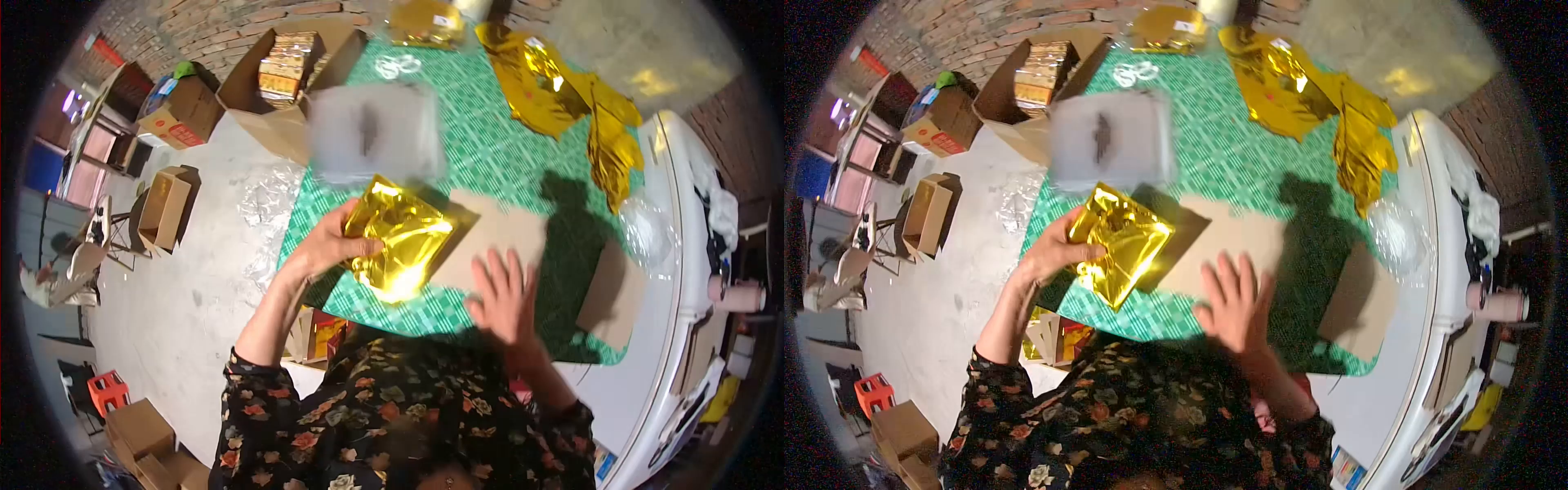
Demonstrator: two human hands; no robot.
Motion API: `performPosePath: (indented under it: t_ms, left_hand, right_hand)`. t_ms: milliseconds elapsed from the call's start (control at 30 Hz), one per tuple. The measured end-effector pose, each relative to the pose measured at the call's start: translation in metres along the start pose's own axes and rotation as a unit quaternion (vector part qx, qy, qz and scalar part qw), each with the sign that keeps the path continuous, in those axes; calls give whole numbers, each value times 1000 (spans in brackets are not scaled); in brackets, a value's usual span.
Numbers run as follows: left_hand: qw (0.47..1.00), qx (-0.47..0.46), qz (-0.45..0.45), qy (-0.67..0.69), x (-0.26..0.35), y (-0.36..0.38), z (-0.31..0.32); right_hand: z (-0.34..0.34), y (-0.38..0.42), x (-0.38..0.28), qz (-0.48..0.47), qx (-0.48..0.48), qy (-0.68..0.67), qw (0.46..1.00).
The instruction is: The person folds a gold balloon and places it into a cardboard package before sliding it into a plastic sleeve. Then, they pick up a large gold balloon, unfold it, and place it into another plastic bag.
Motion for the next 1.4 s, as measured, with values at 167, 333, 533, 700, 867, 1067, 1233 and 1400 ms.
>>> performPosePath:
  t_ms: [167,333,533,700,867,1067,1233,1400]
  left_hand:
    - [999,31,14,14,-7,14,-22]
    - [999,18,8,50,-22,12,-25]
    - [991,34,7,126,-27,15,-29]
    - [990,47,5,136,-30,15,-31]
    - [992,41,9,120,-33,15,-33]
    - [985,47,18,163,-32,16,-32]
    - [980,50,35,189,-35,13,-35]
    - [993,60,40,90,-33,10,-30]
  right_hand:
    - [-34,-6,-9,-46,67,-127,989]
    - [-52,-111,41,-46,196,-145,969]
    - [11,-326,66,-51,204,-265,941]
    - [48,-432,60,-2,186,-249,950]
    - [87,-461,57,-50,157,-154,974]
    - [44,-454,109,47,33,-456,888]
    - [-6,-368,145,45,21,-587,808]
    - [-44,-223,132,52,93,-502,858]
Point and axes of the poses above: each hand's wrist, its own y-axis away from the middle knuckle, its own z-axis out of the palm, x = y × z, the point moved 5 cm from there along -y, towards the middle knuckle, and after that the axes turned 10 degrees about y, right-handed, at the moved point
